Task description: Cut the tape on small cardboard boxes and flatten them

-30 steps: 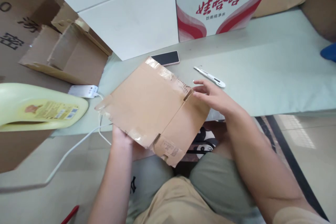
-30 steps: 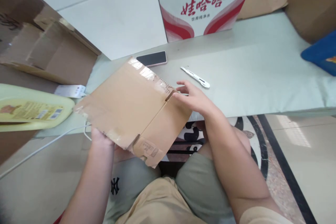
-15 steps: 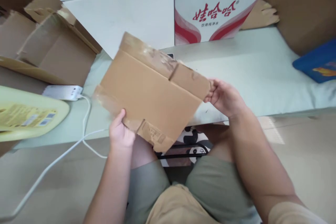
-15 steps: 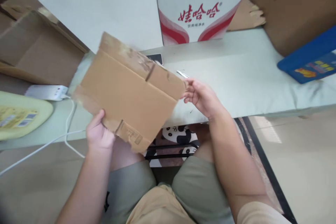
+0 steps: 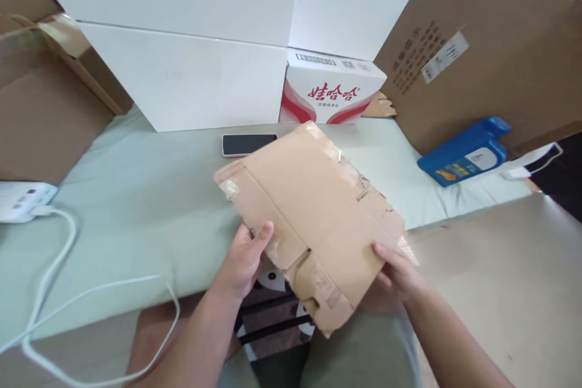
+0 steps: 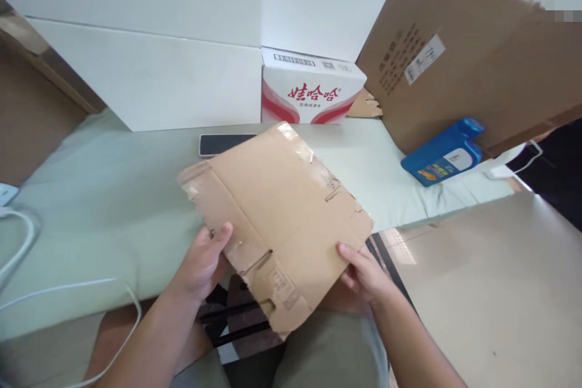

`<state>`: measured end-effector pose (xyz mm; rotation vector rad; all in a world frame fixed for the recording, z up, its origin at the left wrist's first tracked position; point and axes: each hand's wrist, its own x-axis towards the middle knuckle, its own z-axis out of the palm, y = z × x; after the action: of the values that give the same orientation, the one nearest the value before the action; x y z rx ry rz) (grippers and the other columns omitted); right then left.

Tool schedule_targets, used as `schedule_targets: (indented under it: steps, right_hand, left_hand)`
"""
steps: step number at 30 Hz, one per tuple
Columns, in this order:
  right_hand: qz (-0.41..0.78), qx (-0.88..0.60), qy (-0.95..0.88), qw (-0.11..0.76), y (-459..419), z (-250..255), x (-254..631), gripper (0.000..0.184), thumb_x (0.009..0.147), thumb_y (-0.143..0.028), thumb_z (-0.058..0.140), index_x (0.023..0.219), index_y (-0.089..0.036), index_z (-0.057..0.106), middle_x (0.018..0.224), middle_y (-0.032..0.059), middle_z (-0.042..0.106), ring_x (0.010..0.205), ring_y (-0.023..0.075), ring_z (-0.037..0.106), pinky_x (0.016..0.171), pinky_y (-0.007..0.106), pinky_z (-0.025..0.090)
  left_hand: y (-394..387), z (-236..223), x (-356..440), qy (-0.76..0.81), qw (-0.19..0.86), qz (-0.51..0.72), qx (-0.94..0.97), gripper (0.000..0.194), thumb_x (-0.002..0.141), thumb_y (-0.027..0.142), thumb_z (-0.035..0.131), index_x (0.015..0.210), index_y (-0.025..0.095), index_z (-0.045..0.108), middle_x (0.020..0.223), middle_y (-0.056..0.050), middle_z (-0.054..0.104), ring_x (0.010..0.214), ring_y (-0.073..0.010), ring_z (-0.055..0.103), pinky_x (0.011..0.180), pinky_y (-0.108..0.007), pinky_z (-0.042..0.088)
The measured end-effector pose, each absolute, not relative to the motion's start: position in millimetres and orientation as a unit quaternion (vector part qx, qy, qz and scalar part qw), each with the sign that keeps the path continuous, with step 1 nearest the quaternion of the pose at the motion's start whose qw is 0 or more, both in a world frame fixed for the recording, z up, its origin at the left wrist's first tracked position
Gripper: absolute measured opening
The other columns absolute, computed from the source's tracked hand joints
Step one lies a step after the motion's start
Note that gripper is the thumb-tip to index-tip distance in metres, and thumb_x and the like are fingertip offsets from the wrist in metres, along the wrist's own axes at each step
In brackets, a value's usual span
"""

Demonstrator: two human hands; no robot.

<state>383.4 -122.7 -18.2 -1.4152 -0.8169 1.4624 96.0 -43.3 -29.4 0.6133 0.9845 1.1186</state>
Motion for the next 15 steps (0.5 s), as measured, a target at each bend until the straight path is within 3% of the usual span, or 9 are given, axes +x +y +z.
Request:
schedule_targets:
  steps: [3,5,7,9,12,14,15]
  right_hand:
    - [0.541,-0.610,-0.310,0.490,-116,-3,417,0.065,0.067,-0.072,0.086,0.060,-0.022,0.045,0.036,-0.0118,0.024,0.031,0.0024,0.019,0.032,0.017,0.018]
    - [0.438,-0.660,-0.278,0.544,-102,14,442,0.063,0.061,-0.064,0.092,0.064,-0.022,0.045,0.040,-0.0118,0.032,0.033,0.0029,0.026,0.033,0.017,0.026]
    - [0.317,-0.704,-0.242,0.588,-80,32,466,0.055,0.061,-0.052,0.095,0.073,-0.022,0.051,0.050,-0.0108,0.047,0.036,0.0044,0.037,0.033,0.017,0.033]
    - [0.248,-0.726,-0.226,0.601,-50,48,488,0.040,0.074,-0.041,0.089,0.081,-0.022,0.055,0.056,-0.0093,0.054,0.040,0.0069,0.047,0.036,0.017,0.040]
    - [0.181,-0.754,-0.215,0.593,9,68,518,0.019,0.095,-0.025,0.071,0.082,-0.020,0.058,0.060,-0.0062,0.055,0.046,0.0075,0.052,0.043,0.017,0.046]
    - [0.169,-0.770,-0.222,0.574,57,79,535,0.012,0.100,-0.025,0.069,0.096,-0.015,0.065,0.080,0.0002,0.066,0.064,0.0092,0.063,0.057,0.020,0.055]
    - [0.170,-0.774,-0.230,0.565,82,84,542,0.021,0.101,-0.033,0.068,0.112,-0.014,0.067,0.101,0.0037,0.070,0.081,0.0127,0.069,0.070,0.027,0.061]
  left_hand:
    - [-37,-28,87,0.456,0.622,0.527,0.357,0.053,0.075,0.070,0.081,0.091,0.020,0.069,0.090,-0.008,0.074,0.081,-0.0218,0.070,0.073,-0.033,0.059]
    - [-36,-32,67,0.476,0.550,0.555,0.405,0.045,0.082,0.060,0.074,0.067,0.020,0.061,0.064,-0.002,0.059,0.060,-0.0145,0.054,0.055,-0.026,0.046]
    - [-38,-41,45,0.508,0.461,0.575,0.445,0.047,0.090,0.048,0.064,0.054,0.021,0.047,0.054,0.001,0.044,0.054,-0.0131,0.044,0.052,-0.027,0.038]
    - [-43,-51,30,0.568,0.395,0.540,0.480,0.045,0.090,0.039,0.060,0.053,0.022,0.040,0.053,0.003,0.037,0.052,-0.0118,0.037,0.048,-0.026,0.031]
    - [-48,-62,22,0.599,0.347,0.480,0.540,0.045,0.090,0.040,0.056,0.054,0.023,0.036,0.052,0.004,0.031,0.047,-0.0110,0.033,0.044,-0.027,0.027]
    - [-49,-64,21,0.572,0.330,0.464,0.590,0.045,0.092,0.042,0.053,0.054,0.023,0.037,0.050,0.004,0.034,0.045,-0.0115,0.036,0.044,-0.027,0.030]
    - [-48,-64,22,0.557,0.323,0.463,0.609,0.046,0.093,0.044,0.050,0.054,0.023,0.038,0.050,0.003,0.036,0.045,-0.0121,0.038,0.044,-0.027,0.032]
